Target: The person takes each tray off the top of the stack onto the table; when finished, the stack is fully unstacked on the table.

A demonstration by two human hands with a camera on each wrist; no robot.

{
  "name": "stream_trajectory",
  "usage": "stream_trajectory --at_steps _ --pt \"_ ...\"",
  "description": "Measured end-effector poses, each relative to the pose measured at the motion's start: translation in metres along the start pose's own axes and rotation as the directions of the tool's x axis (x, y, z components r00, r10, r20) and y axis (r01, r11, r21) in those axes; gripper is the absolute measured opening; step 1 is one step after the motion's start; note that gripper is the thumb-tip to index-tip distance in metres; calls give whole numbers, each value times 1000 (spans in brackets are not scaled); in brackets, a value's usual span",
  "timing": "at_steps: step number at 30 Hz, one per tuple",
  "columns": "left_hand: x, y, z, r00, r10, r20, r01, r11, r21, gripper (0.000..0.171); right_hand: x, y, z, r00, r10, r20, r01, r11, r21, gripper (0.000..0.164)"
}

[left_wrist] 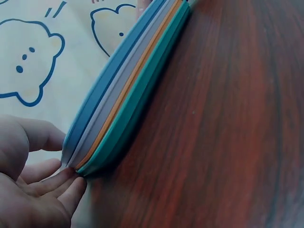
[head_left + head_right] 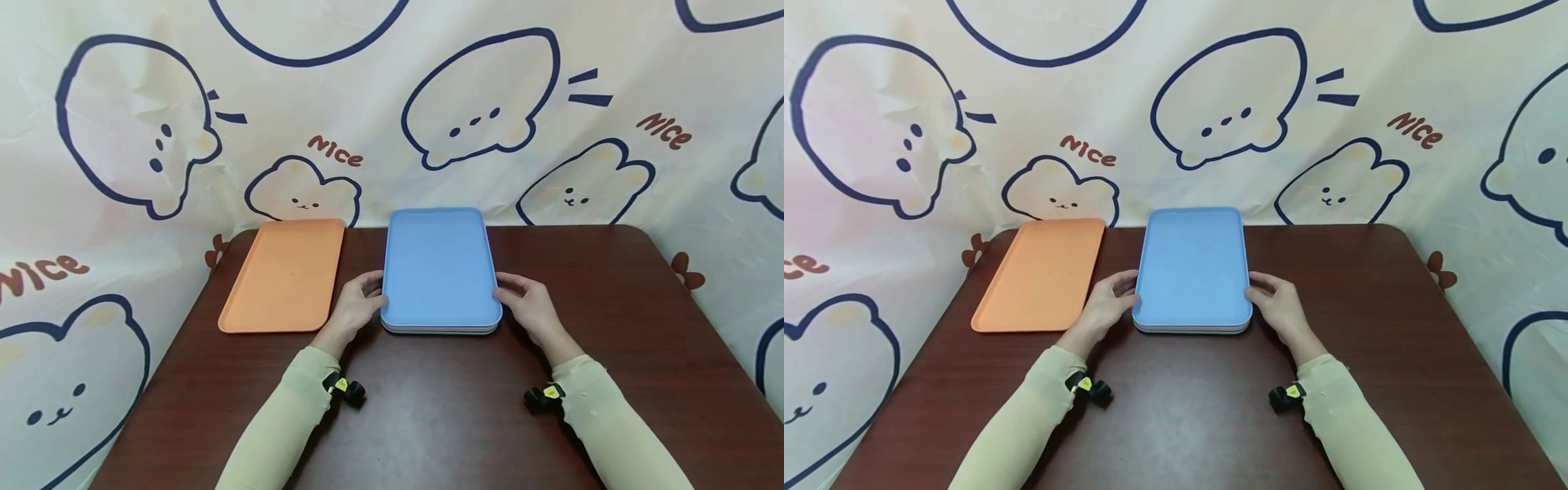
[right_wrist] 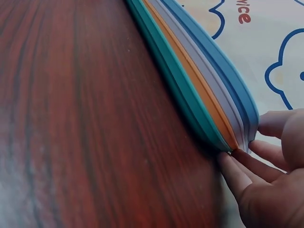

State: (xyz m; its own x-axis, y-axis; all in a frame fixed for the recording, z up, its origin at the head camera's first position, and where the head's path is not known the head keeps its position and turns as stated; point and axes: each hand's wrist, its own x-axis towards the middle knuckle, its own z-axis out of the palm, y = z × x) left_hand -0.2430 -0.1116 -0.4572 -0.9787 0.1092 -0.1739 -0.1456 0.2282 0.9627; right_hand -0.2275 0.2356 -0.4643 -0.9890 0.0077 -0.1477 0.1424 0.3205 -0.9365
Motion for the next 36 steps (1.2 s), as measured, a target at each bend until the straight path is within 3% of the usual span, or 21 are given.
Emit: stream_trajectory --at_steps 12,20,27,36 --pt "-1 -5 -6 1000 -9 -25 9 1000 -7 61 4 -3 10 999 -39 -31 37 997 -64 46" --pt "-4 -7 -19 999 7 -49 -7 1000 9 61 8 -8 25 997 -64 -31 61 995 -82 45" --pt "-6 -11 -34 993 75 -87 -66 993 99 58 12 -13 44 997 -72 -27 70 995 -67 44" --pt "-11 -17 -58 988 116 -105 -93 974 205 56 14 -19 68 997 -72 -12 71 997 -28 43"
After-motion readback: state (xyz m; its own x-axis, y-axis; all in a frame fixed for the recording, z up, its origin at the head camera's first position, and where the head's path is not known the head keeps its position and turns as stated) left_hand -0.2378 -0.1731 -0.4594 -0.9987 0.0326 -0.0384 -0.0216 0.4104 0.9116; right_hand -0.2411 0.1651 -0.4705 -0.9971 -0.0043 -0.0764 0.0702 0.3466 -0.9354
